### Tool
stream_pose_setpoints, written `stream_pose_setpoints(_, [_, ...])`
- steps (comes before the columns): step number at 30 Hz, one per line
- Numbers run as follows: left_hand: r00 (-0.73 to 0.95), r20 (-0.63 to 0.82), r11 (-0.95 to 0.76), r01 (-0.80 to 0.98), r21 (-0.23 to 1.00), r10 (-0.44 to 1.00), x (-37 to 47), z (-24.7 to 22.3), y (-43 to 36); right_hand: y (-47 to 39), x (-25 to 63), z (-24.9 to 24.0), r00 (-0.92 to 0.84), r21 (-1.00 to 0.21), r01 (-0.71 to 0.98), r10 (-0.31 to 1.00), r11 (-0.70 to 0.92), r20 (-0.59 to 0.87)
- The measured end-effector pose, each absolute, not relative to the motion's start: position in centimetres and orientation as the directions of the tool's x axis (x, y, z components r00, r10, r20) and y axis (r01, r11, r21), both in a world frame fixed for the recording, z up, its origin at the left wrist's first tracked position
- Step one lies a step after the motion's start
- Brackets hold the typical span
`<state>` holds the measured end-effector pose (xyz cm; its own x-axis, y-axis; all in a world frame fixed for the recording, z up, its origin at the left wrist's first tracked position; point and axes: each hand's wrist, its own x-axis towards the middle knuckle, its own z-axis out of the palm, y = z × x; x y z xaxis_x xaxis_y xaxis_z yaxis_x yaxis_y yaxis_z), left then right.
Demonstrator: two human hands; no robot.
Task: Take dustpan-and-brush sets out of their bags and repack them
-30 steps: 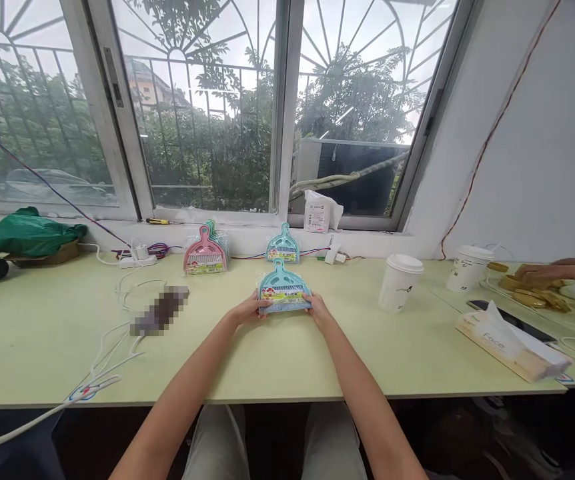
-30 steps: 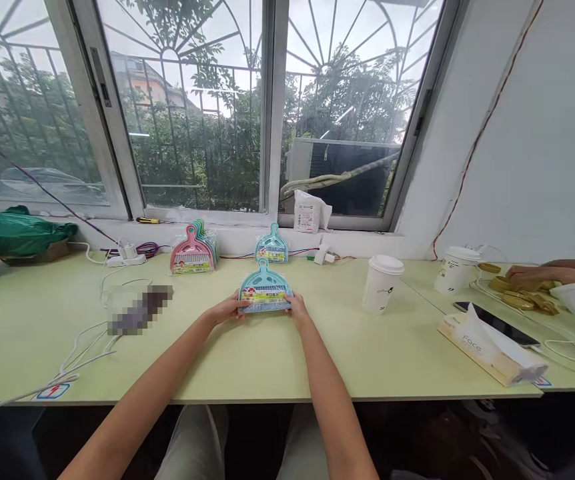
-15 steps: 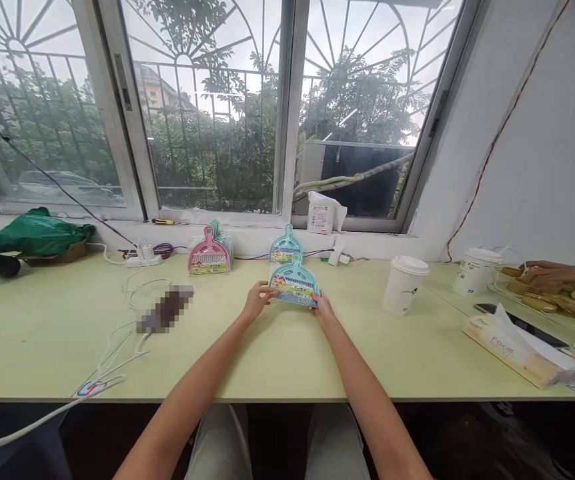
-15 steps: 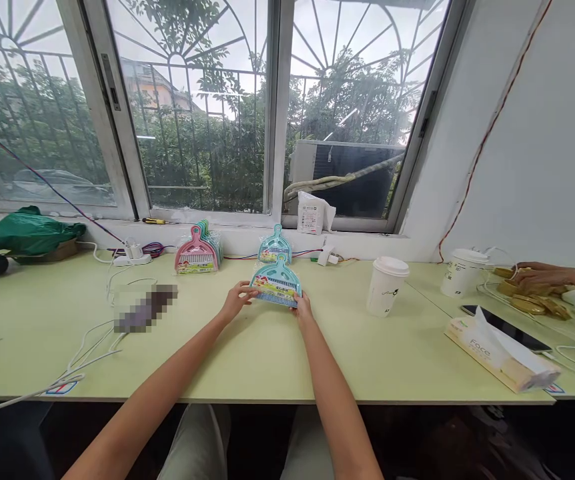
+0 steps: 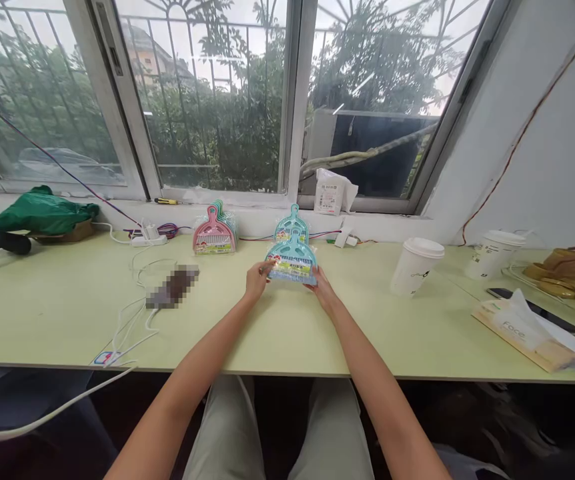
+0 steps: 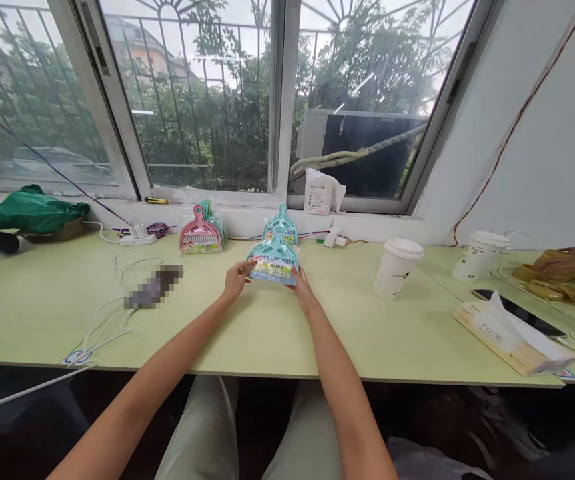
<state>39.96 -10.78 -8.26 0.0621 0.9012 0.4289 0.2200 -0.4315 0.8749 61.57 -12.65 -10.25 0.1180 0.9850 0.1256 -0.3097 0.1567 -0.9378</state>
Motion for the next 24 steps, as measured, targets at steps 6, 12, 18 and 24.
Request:
stream_pose_setpoints(6, [0.026,0.453,-0.442,0.268,0.856,0.891,40.1,-8.0,-11.0,-12.5,61.5,-10.5,0.181,-0.949,-0.187,0.959,0.253,0.220])
stream_pose_setpoints(12, [-0.013,0.441,-0.418,0.294,0.860,0.898,40.4,-8.3,-10.9,-12.3,61.8,-10.3,0.196,-0.956,-0.215,0.968,0.200,0.158])
stream_pose_setpoints(18, [-0.065,0.410,-0.357,0.380,0.853,0.910,40.1,-8.0,-10.9,-12.6,62.0,-10.4,0.268,-0.952,-0.075,0.925,0.298,0.268])
stream_pose_setpoints(24, [0.069,0.400,-0.375,0.519,0.768,0.914,39.3,-9.0,-8.4,-11.1,62.7,-11.2,0.343,-0.906,0.235,0.842,0.353,0.417])
